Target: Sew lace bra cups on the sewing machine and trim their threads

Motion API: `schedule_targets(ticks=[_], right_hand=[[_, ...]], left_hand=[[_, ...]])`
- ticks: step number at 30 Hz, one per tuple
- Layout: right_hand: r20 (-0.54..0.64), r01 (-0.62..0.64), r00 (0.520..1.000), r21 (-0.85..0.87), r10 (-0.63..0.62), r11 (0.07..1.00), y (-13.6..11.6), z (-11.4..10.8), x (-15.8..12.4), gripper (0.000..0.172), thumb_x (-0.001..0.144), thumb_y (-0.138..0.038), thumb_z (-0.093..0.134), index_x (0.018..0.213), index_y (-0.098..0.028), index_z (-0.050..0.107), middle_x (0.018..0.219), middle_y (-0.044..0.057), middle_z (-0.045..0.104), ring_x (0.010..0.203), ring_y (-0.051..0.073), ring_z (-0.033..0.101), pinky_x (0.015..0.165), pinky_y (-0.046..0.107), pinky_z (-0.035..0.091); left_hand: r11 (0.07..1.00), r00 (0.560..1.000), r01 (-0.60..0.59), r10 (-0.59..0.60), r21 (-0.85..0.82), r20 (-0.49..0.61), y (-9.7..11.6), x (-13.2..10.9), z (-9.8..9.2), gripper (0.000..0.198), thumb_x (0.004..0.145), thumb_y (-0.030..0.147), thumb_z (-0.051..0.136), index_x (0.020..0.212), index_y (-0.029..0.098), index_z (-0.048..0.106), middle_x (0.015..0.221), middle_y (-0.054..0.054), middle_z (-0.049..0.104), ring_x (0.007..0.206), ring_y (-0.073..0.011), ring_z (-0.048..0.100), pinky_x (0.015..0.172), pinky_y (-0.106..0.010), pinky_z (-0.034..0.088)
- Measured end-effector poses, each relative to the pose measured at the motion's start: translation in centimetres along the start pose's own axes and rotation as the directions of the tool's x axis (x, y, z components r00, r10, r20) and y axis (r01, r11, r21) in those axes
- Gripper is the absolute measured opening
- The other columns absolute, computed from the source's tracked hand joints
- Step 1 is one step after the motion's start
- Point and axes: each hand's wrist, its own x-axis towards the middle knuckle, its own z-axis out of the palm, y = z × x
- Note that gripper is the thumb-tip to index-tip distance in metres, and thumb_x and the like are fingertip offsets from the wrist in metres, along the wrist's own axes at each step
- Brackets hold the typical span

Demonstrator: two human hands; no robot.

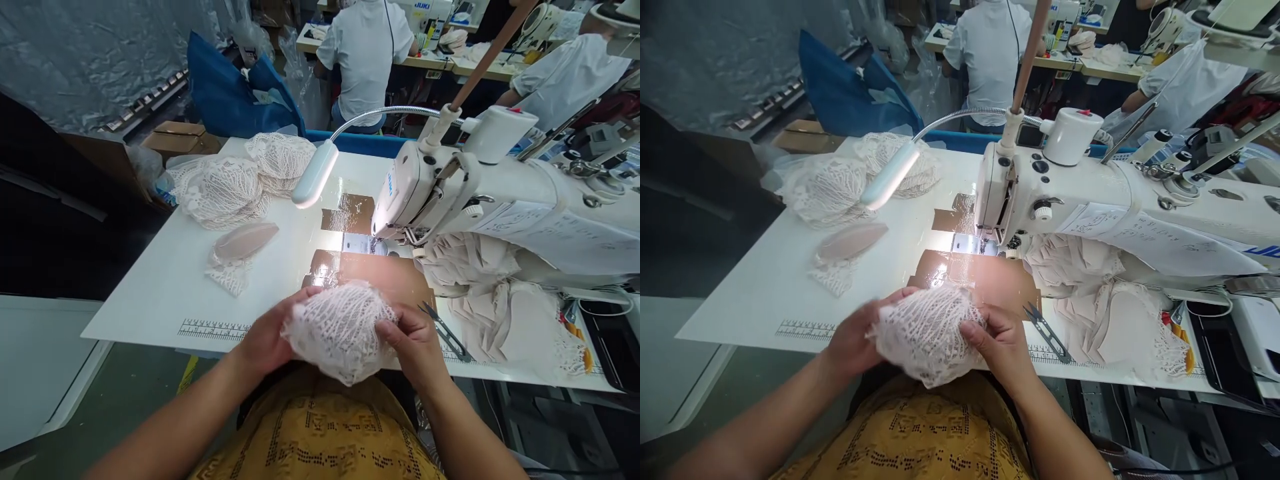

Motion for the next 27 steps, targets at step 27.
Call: schedule_targets(ticks=[27], right_hand=[[0.316,-0.038,0.948,-0.037,0.048,0.999,-0.7,2.5,0.4,0.012,0.084,-0.032,0.067,0.081,-0.021,0.068,0.075,-0.001,0.064,0.069,0.013,0.057,0.064,0.024,0.045]], left_hand=[[0.567,0.990,-0.142,0.072,0.811,0.123,3.0,-1.1,0.8,0.033,0.084,0.038,0.065,0.108,0.016,0.061,0.095,-0.004,0.064,0.086,-0.0187,0.060,0.077,-0.027,0.048]])
